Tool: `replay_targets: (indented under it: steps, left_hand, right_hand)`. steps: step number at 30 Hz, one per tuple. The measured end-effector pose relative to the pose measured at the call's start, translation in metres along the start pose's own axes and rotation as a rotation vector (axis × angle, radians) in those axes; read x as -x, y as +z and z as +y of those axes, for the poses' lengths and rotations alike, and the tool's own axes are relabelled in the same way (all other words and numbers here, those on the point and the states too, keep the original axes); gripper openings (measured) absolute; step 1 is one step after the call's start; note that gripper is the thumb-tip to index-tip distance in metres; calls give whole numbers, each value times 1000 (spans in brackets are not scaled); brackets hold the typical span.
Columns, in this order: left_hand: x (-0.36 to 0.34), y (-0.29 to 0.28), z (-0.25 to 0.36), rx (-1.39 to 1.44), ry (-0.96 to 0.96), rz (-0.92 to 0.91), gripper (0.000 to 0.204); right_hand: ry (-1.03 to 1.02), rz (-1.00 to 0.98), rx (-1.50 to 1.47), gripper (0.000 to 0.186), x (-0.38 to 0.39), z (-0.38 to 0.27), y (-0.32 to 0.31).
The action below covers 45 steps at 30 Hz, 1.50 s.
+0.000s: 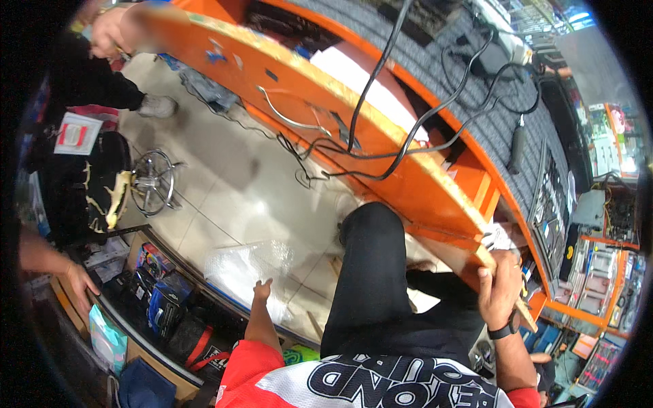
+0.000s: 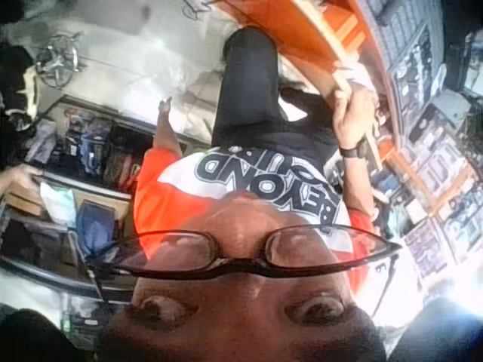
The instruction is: The person works on the internal components of an open laptop, moving small wires and components with a tool and their hands, then stands up to move a small stool and some bubble wrap before returning to work on the laptop.
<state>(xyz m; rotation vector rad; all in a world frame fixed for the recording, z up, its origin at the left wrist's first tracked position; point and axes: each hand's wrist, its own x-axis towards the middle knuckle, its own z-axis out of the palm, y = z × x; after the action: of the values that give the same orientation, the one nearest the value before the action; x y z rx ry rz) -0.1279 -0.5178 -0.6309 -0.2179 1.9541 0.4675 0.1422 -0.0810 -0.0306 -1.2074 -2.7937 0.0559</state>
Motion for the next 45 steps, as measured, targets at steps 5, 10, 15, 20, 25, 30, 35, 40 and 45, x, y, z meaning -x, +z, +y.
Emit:
replay_targets:
  steps: [5, 10, 15, 20, 25, 30, 35, 40, 45]
  left_hand:
    - [12, 9, -12, 6, 62, 92, 94]
    - [29, 8, -3, 23, 101, 107, 93]
    - [45, 0, -3, -12, 109, 132, 91]
    - [48, -1, 8, -95, 138, 103, 94]
    - [59, -11, 16, -90, 151, 119, 93]
    - [81, -9, 16, -199, 182, 84, 87]
    - [88, 10, 17, -294, 279, -39, 74]
    - [113, 8, 27, -290, 385, -17, 64]
    - [149, -2, 0, -366, 399, 32, 66]
  right_hand:
    - [-4, 34, -8, 22, -3, -10, -3]
    - [11, 64, -2, 19, 0, -9, 0]
    - [-24, 77, -3, 20, -1, -10, 1]
    - [-9, 63, 24, 24, 3, -6, -5]
    - [-19, 80, 23, 26, 5, -3, -3]
    - [-73, 100, -6, 30, 5, -5, 0]
    - [-112, 142, -40, 36, 7, 0, -1]
    - [-183, 192, -74, 36, 7, 11, -1]
    - [-280, -9, -183, 28, 4, 32, -10]
